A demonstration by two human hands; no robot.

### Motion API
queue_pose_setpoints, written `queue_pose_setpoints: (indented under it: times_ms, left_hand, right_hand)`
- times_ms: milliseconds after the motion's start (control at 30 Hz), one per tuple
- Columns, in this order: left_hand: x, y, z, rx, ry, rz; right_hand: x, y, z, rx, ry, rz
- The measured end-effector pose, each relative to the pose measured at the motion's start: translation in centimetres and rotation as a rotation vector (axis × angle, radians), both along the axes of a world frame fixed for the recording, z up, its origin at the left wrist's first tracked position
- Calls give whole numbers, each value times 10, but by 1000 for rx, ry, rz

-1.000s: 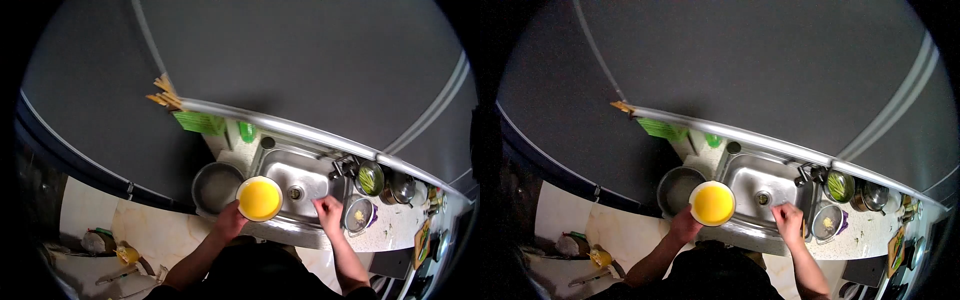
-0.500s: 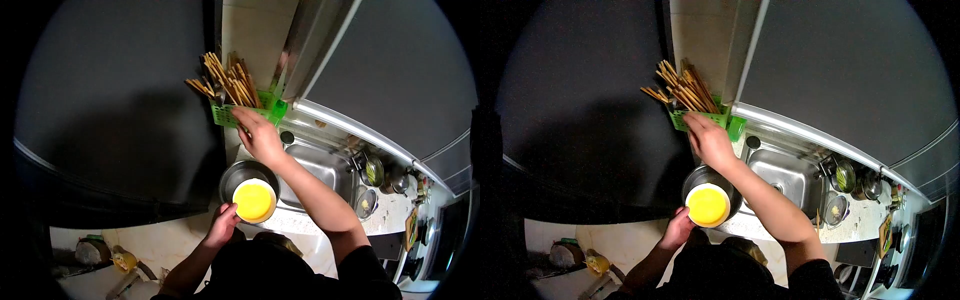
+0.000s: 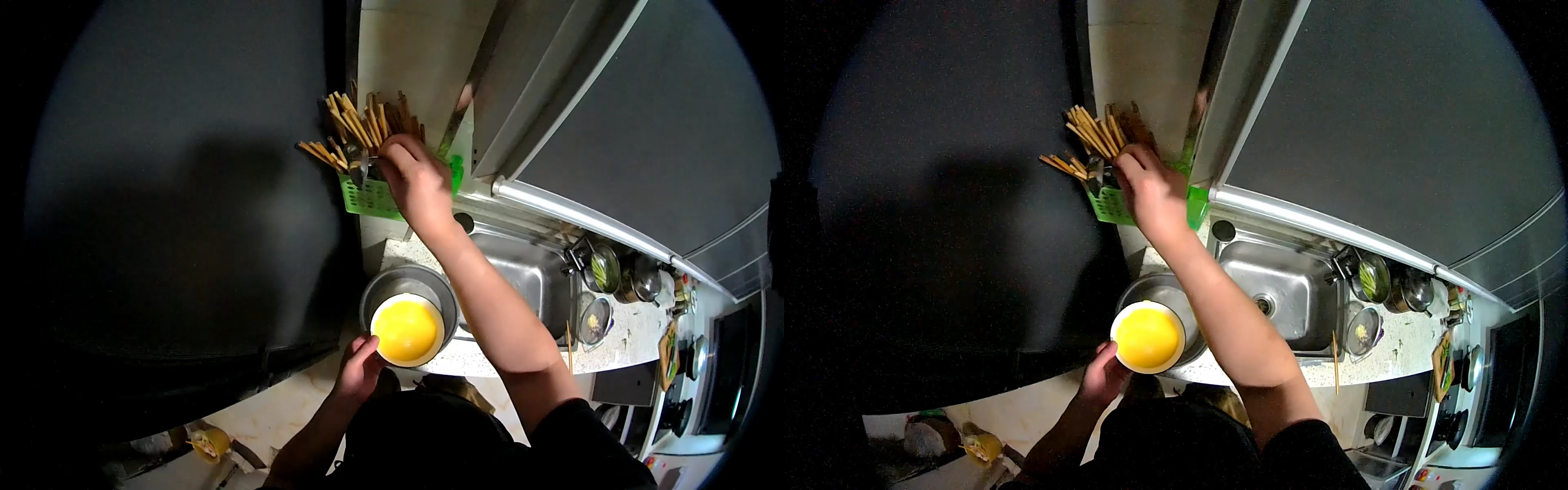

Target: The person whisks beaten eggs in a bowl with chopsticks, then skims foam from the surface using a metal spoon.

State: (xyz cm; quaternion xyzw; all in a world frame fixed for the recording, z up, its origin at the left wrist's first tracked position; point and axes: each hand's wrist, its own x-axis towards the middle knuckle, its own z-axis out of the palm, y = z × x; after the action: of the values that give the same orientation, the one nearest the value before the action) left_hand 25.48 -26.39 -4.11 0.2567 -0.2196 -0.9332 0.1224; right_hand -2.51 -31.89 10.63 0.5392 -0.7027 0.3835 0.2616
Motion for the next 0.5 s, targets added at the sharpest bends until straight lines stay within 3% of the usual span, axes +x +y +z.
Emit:
queue_pose_setpoints:
  times_ms: [67, 133, 200, 267, 333, 400, 467, 500]
  left_hand:
    - [-4, -1, 9, -10, -4, -10]
    - [-5, -3, -1, 8, -19, -8]
    - [-5, -5, -3, 24, -40, -9]
    - [-11, -8, 2, -11, -13, -2]
    - [-18, -9, 7, -8, 4, 14]
    - [-18, -8, 4, -8, 9, 29]
    - [-25, -9, 7, -13, 46, 5]
    - [-29, -6, 9, -16, 8, 19]
  right_hand:
    - [10, 11, 2, -129, -76, -27]
    - [21, 29, 4, -66, -163, -50]
    - [22, 52, 11, -282, 137, 225]
    - [54, 114, 41, 16, 255, 166]
    - [87, 175, 78, 126, 253, 233]
    - [102, 222, 73, 48, -211, 253]
    - [119, 248, 58, -12, -858, 121]
    - [128, 258, 53, -96, -1340, 83]
